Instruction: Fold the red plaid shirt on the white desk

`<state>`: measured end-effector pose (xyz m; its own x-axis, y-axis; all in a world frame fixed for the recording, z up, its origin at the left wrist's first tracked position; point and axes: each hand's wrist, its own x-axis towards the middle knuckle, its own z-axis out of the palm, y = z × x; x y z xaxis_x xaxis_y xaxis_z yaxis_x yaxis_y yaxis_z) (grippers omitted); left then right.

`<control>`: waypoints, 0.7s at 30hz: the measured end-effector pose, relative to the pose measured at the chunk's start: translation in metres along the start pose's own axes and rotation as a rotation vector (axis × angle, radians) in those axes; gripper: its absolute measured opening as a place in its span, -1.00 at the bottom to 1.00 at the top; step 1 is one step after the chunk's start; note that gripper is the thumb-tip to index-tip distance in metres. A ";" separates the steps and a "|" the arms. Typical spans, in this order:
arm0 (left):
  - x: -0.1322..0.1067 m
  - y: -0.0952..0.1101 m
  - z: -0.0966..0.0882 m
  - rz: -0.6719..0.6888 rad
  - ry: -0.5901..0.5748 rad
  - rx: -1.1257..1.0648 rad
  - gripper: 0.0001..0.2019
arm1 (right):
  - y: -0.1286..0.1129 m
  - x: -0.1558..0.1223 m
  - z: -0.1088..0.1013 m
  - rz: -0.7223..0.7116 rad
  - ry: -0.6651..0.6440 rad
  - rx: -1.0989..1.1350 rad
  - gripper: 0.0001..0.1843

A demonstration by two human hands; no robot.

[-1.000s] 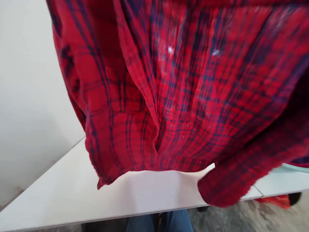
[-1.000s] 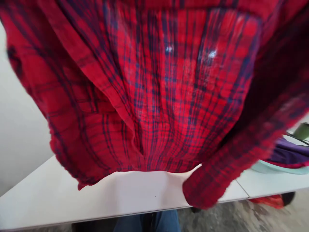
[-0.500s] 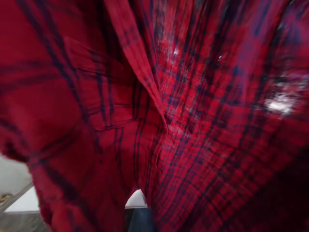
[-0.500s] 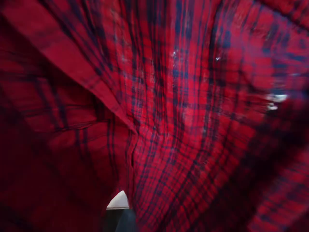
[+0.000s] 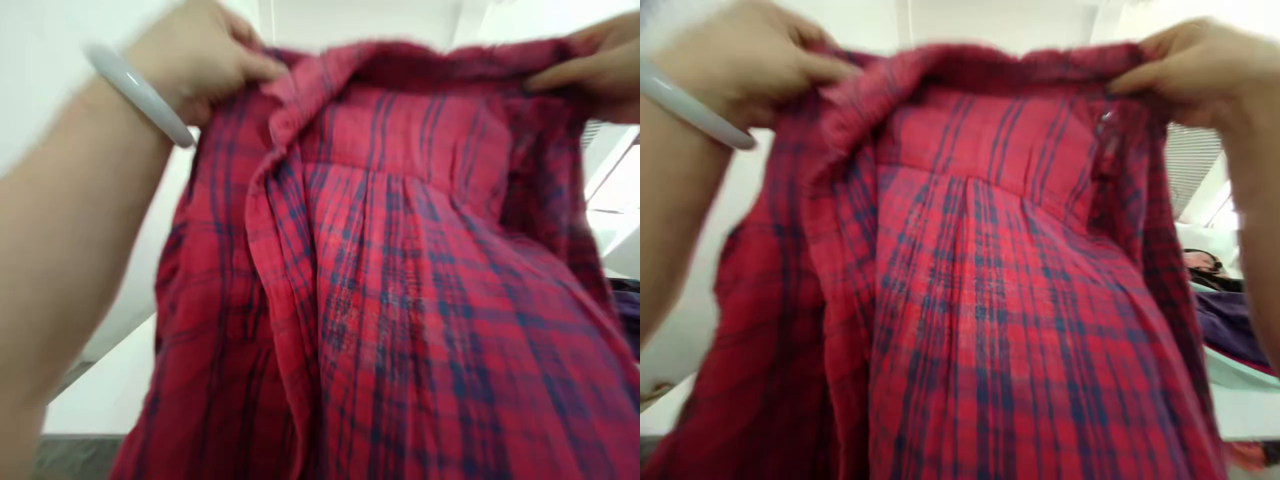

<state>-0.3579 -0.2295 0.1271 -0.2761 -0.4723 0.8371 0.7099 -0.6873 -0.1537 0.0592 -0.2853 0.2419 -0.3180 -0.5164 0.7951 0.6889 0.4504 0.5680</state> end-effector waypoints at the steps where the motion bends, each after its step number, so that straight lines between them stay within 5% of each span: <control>1: -0.008 0.014 -0.005 0.051 0.033 -0.009 -0.62 | -0.013 -0.005 -0.005 0.029 0.017 0.052 -0.73; 4: -0.016 0.015 0.010 0.103 0.029 -0.082 -0.63 | -0.031 -0.020 0.007 0.114 0.026 0.144 -0.77; 9: -0.004 -0.056 0.073 -0.117 -0.202 -0.293 -0.67 | 0.000 -0.024 0.077 0.096 -0.126 -0.225 -0.86; 13: -0.006 -0.105 0.105 -0.220 -0.366 -0.364 -0.55 | 0.034 -0.017 0.120 -0.008 -0.228 -0.447 -0.87; 21: 0.020 -0.150 0.139 -0.089 -0.301 -0.152 -0.71 | 0.073 0.002 0.172 0.049 -0.223 -0.447 -0.81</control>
<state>-0.3796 -0.0592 0.2397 -0.1126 -0.2384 0.9646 0.5805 -0.8037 -0.1309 -0.0033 -0.1277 0.3216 -0.3761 -0.3123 0.8724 0.9028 0.0886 0.4209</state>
